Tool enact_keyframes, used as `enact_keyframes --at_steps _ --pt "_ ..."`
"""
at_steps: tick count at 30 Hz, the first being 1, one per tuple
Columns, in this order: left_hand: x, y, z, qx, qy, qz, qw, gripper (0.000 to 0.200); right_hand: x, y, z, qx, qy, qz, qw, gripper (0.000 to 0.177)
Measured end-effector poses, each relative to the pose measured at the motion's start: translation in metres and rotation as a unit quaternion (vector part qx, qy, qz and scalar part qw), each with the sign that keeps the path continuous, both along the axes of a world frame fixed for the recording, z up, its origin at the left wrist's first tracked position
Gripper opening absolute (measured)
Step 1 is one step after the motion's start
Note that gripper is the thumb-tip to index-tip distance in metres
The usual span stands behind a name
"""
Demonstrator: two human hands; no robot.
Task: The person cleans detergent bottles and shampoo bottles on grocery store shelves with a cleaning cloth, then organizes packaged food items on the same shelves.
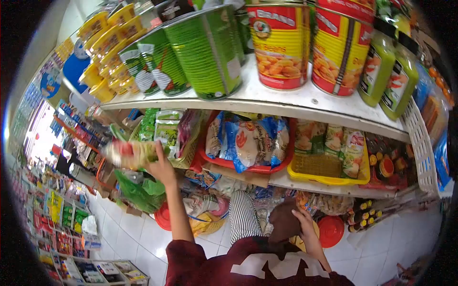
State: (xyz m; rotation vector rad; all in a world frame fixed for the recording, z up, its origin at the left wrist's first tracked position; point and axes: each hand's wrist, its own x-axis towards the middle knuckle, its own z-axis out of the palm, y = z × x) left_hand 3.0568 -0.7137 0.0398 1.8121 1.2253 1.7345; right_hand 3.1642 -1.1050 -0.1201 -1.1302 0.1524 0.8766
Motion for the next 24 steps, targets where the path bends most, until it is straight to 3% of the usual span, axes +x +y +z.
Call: enact_keyframes --at_steps 2,3,5,7,8,9,10,11,12,13,14,15,16,17,19,21,22,23,24 --pt "0.008 0.007 0.014 -0.036 0.072 -0.088 0.993 0.057 -0.003 0.001 0.009 0.007 -0.021 0.009 1.0 0.037" --pt "0.007 0.009 0.02 -0.09 0.237 -0.052 0.966 0.053 -0.004 -0.001 0.003 -0.014 -0.02 0.009 1.0 0.036" --pt "0.004 0.018 0.01 -0.038 0.317 -0.094 0.943 0.045 -0.007 0.0 -0.015 -0.051 -0.017 0.011 0.998 0.035" --pt "0.018 -0.031 0.018 0.139 0.123 -0.05 0.981 0.034 -0.011 0.003 -0.005 -0.03 -0.047 0.0 0.998 0.038" --pt "0.022 -0.06 0.018 0.138 0.078 -0.086 0.984 0.029 -0.011 0.004 0.004 -0.019 -0.063 -0.005 0.998 0.04" --pt "0.023 -0.094 0.017 0.134 0.033 -0.12 0.983 0.025 -0.011 0.005 0.018 0.021 -0.01 -0.021 1.0 0.043" --pt "0.021 -0.132 0.015 0.054 0.05 -0.252 0.965 0.025 -0.012 0.005 0.034 0.061 0.044 -0.036 0.996 0.046" --pt "0.021 -0.157 0.002 0.079 0.111 -0.397 0.908 0.029 -0.013 0.006 0.043 0.101 0.099 -0.049 0.989 0.049" --pt "0.019 -0.188 -0.004 0.004 0.197 -0.543 0.816 0.038 -0.013 0.009 0.045 0.113 0.1 -0.055 0.987 0.055" --pt "0.029 -0.217 -0.019 -0.026 0.224 -0.656 0.721 0.051 -0.015 0.013 0.055 0.116 0.095 -0.055 0.987 0.053" --pt "0.035 -0.245 -0.046 -0.025 0.224 -0.708 0.669 0.06 -0.017 0.016 0.073 0.118 0.088 -0.051 0.988 0.052" --pt "0.033 -0.261 -0.064 0.093 0.267 -0.662 0.694 0.054 -0.017 0.018 0.085 0.12 0.081 -0.046 0.988 0.051" --pt "0.029 -0.262 -0.088 0.078 0.23 -0.647 0.723 0.048 -0.015 0.017 0.09 0.002 -0.023 -0.008 1.0 0.051" --pt "0.026 -0.26 -0.105 0.063 0.193 -0.63 0.75 0.041 -0.004 0.013 0.099 -0.07 -0.137 0.105 0.982 0.047" --pt "0.016 -0.254 -0.099 -0.219 0.159 -0.584 0.765 0.033 0.033 0.002 0.123 -0.208 -0.348 0.319 0.857 0.041" --pt "0.012 -0.238 -0.097 -0.244 0.119 -0.58 0.768 0.032 0.063 0.003 0.137 -0.242 -0.44 0.212 0.838 0.034" --pt "0.009 -0.23 -0.103 -0.227 0.122 -0.574 0.777 0.032 0.085 0.008 0.129 -0.216 -0.494 0.051 0.841 0.029" --pt "0.007 -0.224 -0.11 -0.209 0.124 -0.568 0.786 0.032 0.112 0.011 0.135 -0.196 -0.447 0.004 0.873 0.03" --pt "0.004 -0.219 -0.11 -0.182 0.139 -0.572 0.787 0.034 0.144 0.014 0.135 -0.232 -0.509 0.012 0.829 0.034"
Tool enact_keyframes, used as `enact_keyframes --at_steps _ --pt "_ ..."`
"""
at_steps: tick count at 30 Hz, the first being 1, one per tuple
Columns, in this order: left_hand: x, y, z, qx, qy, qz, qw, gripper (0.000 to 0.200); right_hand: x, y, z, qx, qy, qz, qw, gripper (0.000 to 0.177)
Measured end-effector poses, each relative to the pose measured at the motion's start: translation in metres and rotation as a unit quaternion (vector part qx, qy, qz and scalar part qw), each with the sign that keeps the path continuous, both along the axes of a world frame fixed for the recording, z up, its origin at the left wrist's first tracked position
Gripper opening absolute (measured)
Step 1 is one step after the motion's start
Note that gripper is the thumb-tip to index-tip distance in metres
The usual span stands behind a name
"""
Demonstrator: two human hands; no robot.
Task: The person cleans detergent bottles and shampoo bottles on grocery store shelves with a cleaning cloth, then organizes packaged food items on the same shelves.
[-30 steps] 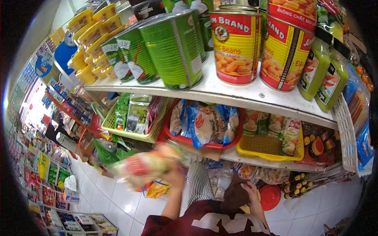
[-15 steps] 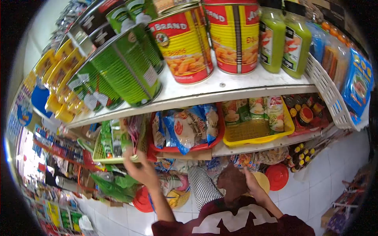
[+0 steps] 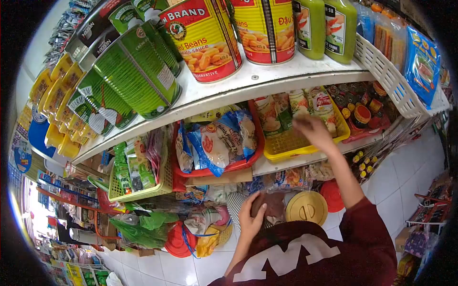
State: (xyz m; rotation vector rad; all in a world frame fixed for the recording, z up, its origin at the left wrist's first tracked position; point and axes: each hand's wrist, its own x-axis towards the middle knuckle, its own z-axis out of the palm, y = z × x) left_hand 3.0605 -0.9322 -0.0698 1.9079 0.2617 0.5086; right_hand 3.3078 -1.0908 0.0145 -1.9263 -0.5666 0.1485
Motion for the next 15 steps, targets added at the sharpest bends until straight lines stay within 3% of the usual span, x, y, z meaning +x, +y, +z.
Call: enact_keyframes --at_steps 1,3,6,9,13,15 --pt "-0.003 0.005 0.001 0.029 -0.005 -0.009 1.0 0.037 0.032 0.004 -0.007 -0.043 -0.073 0.004 0.996 0.039" --pt "-0.005 0.005 0.004 0.047 -0.005 -0.008 0.999 0.043 0.086 0.021 -0.035 -0.248 -0.031 -0.01 0.968 0.042" --pt "-0.01 -0.005 0.003 0.011 0.002 0.004 1.0 0.062 0.12 0.047 -0.086 -0.434 -0.204 0.061 0.875 0.04" --pt "-0.014 -0.015 0.001 -0.101 0.018 -0.057 0.993 0.065 0.118 0.046 -0.082 -0.399 -0.236 0.047 0.885 0.041" --pt "-0.011 -0.035 -0.012 -0.175 0.022 -0.135 0.975 0.063 0.103 0.037 -0.073 -0.326 -0.187 -0.005 0.927 0.038" --pt "-0.007 -0.037 -0.007 -0.131 0.023 -0.159 0.978 0.057 0.093 0.035 -0.063 -0.267 -0.122 -0.033 0.955 0.036"
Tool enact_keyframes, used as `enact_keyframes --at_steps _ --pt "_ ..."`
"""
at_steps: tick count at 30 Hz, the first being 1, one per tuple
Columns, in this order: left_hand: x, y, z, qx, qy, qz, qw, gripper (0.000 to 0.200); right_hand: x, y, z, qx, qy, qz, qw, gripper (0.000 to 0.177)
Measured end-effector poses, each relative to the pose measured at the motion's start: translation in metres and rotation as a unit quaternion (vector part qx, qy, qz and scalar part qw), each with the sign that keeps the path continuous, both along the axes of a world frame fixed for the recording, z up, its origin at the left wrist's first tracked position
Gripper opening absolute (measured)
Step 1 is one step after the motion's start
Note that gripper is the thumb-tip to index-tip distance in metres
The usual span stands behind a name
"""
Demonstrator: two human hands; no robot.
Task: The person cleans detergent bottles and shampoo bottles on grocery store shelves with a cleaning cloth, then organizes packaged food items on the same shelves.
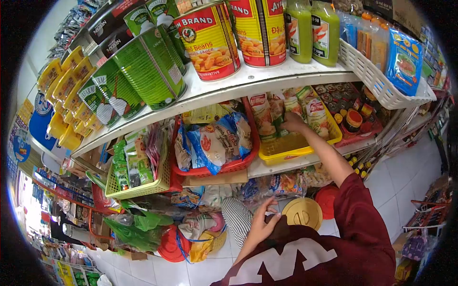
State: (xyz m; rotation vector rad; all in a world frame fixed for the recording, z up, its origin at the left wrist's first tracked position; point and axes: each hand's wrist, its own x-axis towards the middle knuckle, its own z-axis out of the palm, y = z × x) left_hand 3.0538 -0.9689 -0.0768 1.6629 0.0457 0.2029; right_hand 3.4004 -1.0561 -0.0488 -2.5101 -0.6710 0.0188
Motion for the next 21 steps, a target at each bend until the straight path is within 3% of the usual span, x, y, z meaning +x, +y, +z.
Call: enact_keyframes --at_steps 3,7,11,14,15,16,17,18,20,21 --pt "0.0 0.001 0.012 0.041 0.011 -0.033 0.999 0.048 0.015 -0.013 -0.01 0.014 0.072 0.013 0.997 0.027" --pt "0.005 0.009 0.012 0.065 0.013 -0.055 0.996 0.047 -0.015 -0.037 0.011 0.115 0.064 0.004 0.991 0.018" --pt "0.004 0.015 0.033 -0.044 -0.025 0.027 0.998 0.059 -0.094 -0.059 0.056 0.291 0.012 0.023 0.956 0.019" --pt "0.008 0.019 0.034 -0.106 -0.065 0.056 0.991 0.068 -0.167 -0.06 0.069 0.387 0.143 0.104 0.905 0.017" --pt "0.013 0.02 0.036 -0.068 -0.099 0.018 0.993 0.073 -0.193 -0.055 0.065 0.425 0.17 0.141 0.878 0.016" --pt "0.011 0.011 0.031 0.068 -0.04 0.099 0.992 0.065 -0.216 -0.052 0.065 0.371 0.14 0.197 0.897 0.016" --pt "0.012 0.004 0.028 -0.029 -0.024 0.113 0.993 0.058 -0.23 -0.044 0.064 0.341 0.115 0.309 0.88 0.018" --pt "0.014 0.0 0.027 -0.123 -0.008 0.126 0.984 0.051 -0.248 -0.039 0.065 0.349 0.126 0.304 0.877 0.018" --pt "0.01 -0.008 0.038 -0.178 -0.031 0.173 0.968 0.043 -0.246 -0.045 0.048 0.359 0.201 0.292 0.863 0.019" --pt "0.007 -0.009 0.041 -0.224 -0.027 0.166 0.96 0.044 -0.244 -0.048 0.033 0.453 0.304 0.249 0.8 0.021"
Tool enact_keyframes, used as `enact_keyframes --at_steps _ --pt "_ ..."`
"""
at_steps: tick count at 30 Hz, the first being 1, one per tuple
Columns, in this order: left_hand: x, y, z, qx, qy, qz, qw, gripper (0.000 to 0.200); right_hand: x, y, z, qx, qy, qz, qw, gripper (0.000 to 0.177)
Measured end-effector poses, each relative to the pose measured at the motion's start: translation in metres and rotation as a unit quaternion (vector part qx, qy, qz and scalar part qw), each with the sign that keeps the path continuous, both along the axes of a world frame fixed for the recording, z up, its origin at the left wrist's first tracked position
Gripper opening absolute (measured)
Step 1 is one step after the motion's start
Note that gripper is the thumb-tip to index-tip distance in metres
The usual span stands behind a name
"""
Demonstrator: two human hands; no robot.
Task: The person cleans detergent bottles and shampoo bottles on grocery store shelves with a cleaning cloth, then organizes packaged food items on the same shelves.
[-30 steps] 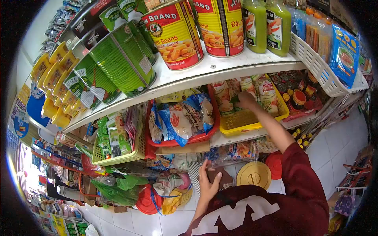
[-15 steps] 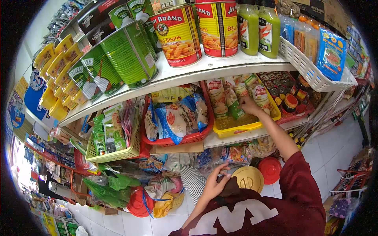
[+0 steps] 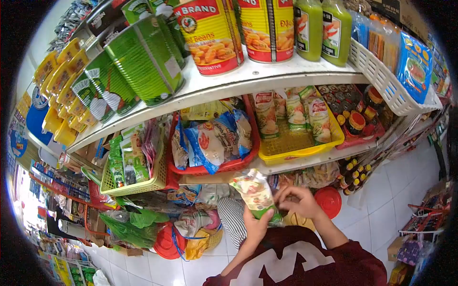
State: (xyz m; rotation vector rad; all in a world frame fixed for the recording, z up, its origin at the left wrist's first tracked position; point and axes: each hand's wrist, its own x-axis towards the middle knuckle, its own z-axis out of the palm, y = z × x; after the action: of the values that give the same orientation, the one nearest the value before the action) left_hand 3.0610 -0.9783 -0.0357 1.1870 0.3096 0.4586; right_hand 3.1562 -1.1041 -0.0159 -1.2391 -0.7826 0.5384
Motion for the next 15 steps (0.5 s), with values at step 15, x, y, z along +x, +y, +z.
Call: enact_keyframes --at_steps 15 --pt "-0.001 0.011 -0.011 -0.056 0.077 -0.043 0.995 0.038 -0.001 -0.052 -0.061 -0.213 0.125 -0.302 0.921 0.042"
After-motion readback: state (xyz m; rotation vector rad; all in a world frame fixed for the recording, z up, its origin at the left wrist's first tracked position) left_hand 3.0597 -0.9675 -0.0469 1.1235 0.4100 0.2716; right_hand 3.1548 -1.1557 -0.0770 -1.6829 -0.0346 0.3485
